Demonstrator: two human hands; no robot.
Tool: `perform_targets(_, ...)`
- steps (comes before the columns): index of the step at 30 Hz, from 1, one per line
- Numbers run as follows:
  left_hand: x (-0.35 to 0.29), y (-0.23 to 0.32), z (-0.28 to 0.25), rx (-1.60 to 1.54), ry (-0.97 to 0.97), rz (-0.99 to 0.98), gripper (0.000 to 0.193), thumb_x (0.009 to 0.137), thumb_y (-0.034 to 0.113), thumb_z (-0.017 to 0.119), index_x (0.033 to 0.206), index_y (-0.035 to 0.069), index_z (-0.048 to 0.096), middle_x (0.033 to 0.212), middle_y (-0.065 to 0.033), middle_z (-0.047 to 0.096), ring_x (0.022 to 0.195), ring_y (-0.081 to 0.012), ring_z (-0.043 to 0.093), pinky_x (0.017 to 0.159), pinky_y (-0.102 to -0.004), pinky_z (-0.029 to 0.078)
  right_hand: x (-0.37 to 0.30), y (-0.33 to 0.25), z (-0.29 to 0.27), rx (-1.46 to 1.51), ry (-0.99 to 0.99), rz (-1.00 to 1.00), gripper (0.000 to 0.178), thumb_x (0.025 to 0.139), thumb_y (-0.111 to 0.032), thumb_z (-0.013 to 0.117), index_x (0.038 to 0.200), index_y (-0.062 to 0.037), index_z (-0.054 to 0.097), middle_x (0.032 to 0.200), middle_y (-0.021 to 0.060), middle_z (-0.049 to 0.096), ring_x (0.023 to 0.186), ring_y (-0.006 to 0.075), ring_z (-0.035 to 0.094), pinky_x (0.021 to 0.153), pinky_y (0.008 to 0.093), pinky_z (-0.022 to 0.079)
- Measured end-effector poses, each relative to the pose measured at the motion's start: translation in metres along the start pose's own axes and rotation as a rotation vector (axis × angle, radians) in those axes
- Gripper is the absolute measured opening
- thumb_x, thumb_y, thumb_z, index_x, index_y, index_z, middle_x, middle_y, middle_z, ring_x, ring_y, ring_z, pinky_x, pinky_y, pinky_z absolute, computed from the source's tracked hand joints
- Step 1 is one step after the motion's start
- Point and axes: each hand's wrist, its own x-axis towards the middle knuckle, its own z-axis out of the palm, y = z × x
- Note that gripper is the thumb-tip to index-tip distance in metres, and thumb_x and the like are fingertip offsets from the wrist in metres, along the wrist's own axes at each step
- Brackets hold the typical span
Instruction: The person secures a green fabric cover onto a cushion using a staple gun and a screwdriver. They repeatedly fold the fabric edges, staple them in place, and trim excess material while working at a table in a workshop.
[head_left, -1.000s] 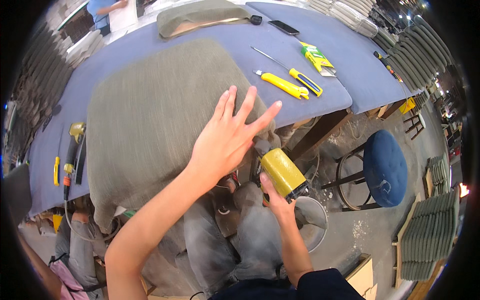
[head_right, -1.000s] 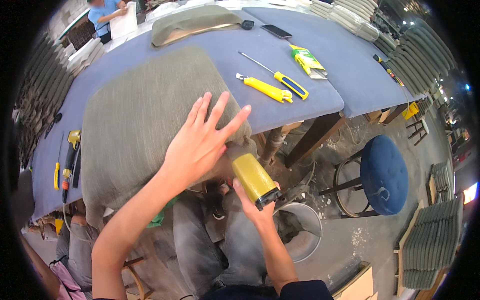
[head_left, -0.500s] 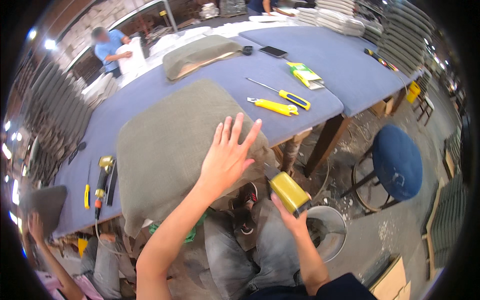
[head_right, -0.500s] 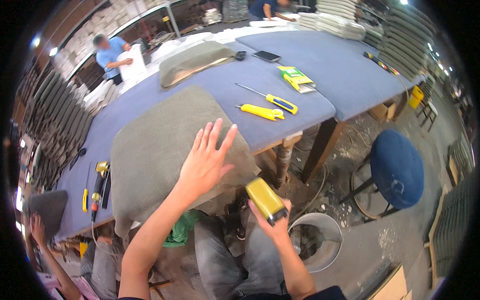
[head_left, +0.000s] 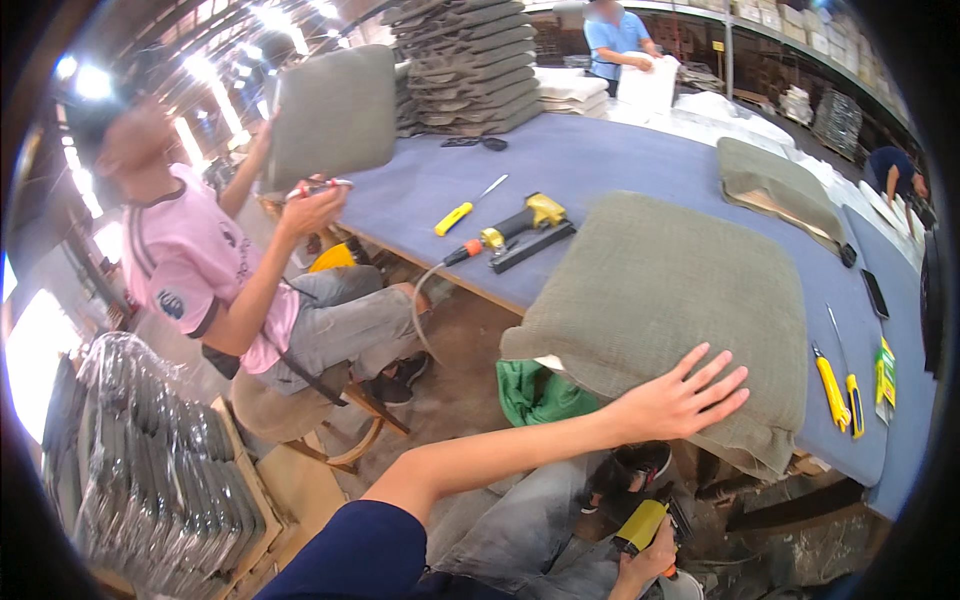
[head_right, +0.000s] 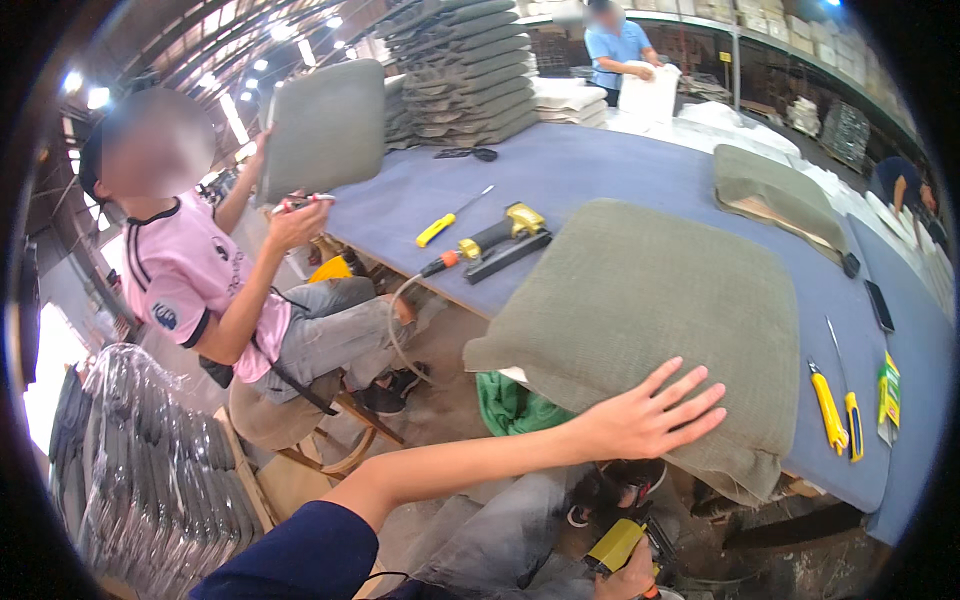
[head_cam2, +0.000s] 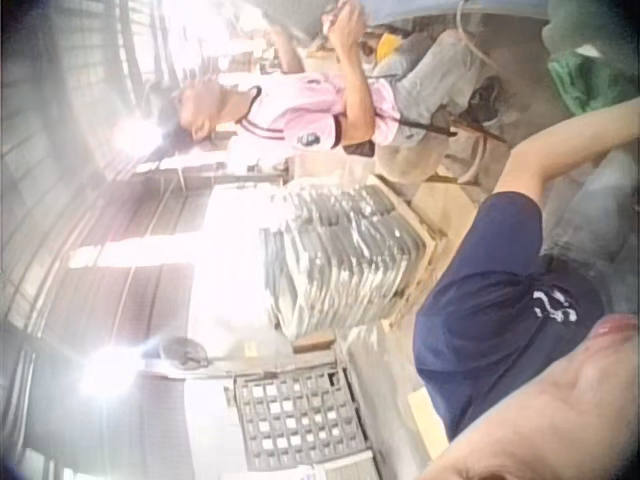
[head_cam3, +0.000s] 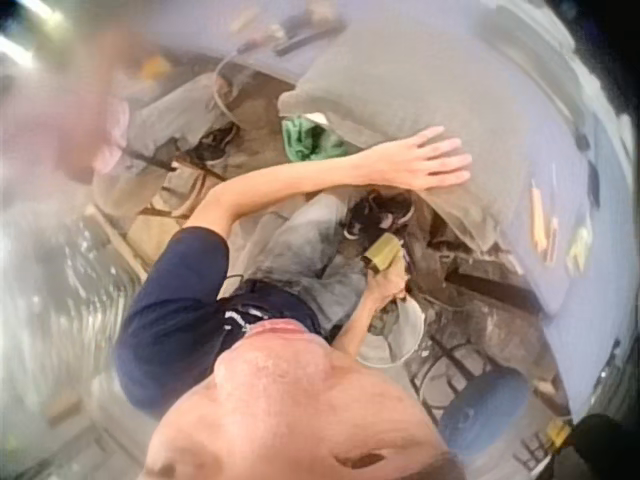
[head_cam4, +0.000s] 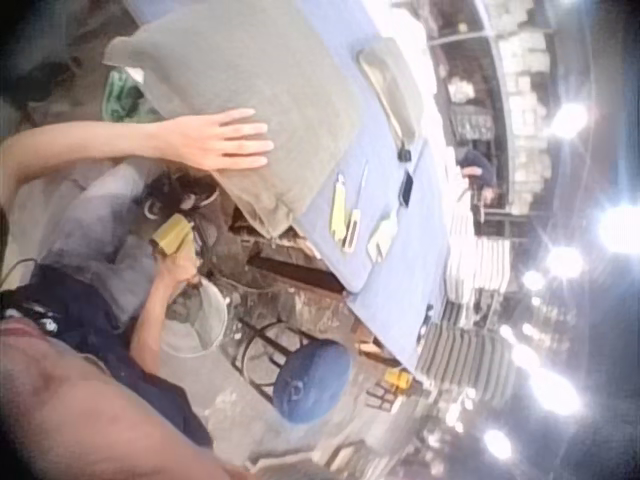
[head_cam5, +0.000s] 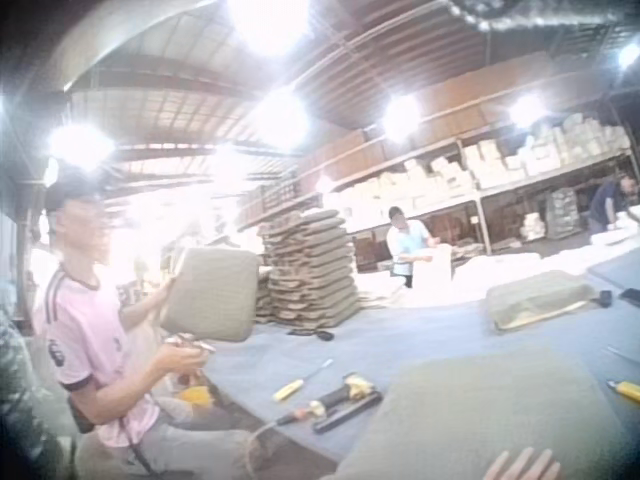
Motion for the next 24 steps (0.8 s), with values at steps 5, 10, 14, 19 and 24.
perform_targets(5,0.002,0.002,0.006,0.014,0.076,-0.014,0.054,0.093,0.023,0.055,0.143,0.004,0.052,0.149,-0.0175,0.051,0.136,-0.0387,0.052,0.114,-0.0595,0.041,0.003,0.001,0.002,-0.234,-0.193,0.004,0.063,0.070,-0.028,0.081,0.128,-0.0070,0.064,0.103,0.0147,0.072,0.091,0.0365,0.069,0.074,0.0468,0.054)
perform_targets(10,0.010,0.006,0.014,0.071,0.093,-0.006,0.052,0.094,0.025,0.054,0.141,0.003,0.054,0.148,-0.0189,0.052,0.134,-0.0391,0.053,0.113,-0.0588,0.042,-0.001,-0.005,-0.005,-0.311,-0.208,0.079,0.052,0.080,-0.029,0.073,0.128,-0.0107,0.065,0.103,0.0088,0.072,0.092,0.0290,0.070,0.078,0.0427,0.054)
perform_targets(14,0.025,0.021,0.017,0.020,-0.039,-0.121,0.057,0.088,0.026,0.064,0.139,0.002,0.055,0.148,-0.0212,0.052,0.136,-0.0427,0.050,0.114,-0.0602,0.040,-0.006,0.016,0.029,-0.275,-0.302,0.123,0.079,0.061,-0.017,0.086,0.133,-0.0001,0.057,0.107,0.0189,0.069,0.094,0.0406,0.067,0.078,0.0482,0.053)
perform_targets(19,0.068,0.006,-0.023,-0.576,-0.219,-0.223,0.056,0.090,0.032,0.074,0.133,0.000,0.058,0.142,-0.0239,0.054,0.133,-0.0450,0.052,0.111,-0.0520,0.043,0.007,0.016,0.017,-0.168,-0.137,0.095,0.054,0.070,-0.011,0.078,0.121,0.0001,0.064,0.087,0.0157,0.068,0.081,0.0370,0.067,0.073,0.0465,0.054)
perform_targets(24,0.097,-0.057,0.020,-0.754,-0.262,-0.369,0.039,0.103,0.034,0.060,0.127,0.004,0.066,0.144,-0.0221,0.055,0.132,-0.0370,0.055,0.104,-0.0438,0.048,0.038,-0.001,-0.018,-0.089,-0.356,0.140,0.063,0.061,-0.014,0.083,0.121,-0.0031,0.065,0.095,0.0118,0.071,0.087,0.0323,0.072,0.073,0.0437,0.057)
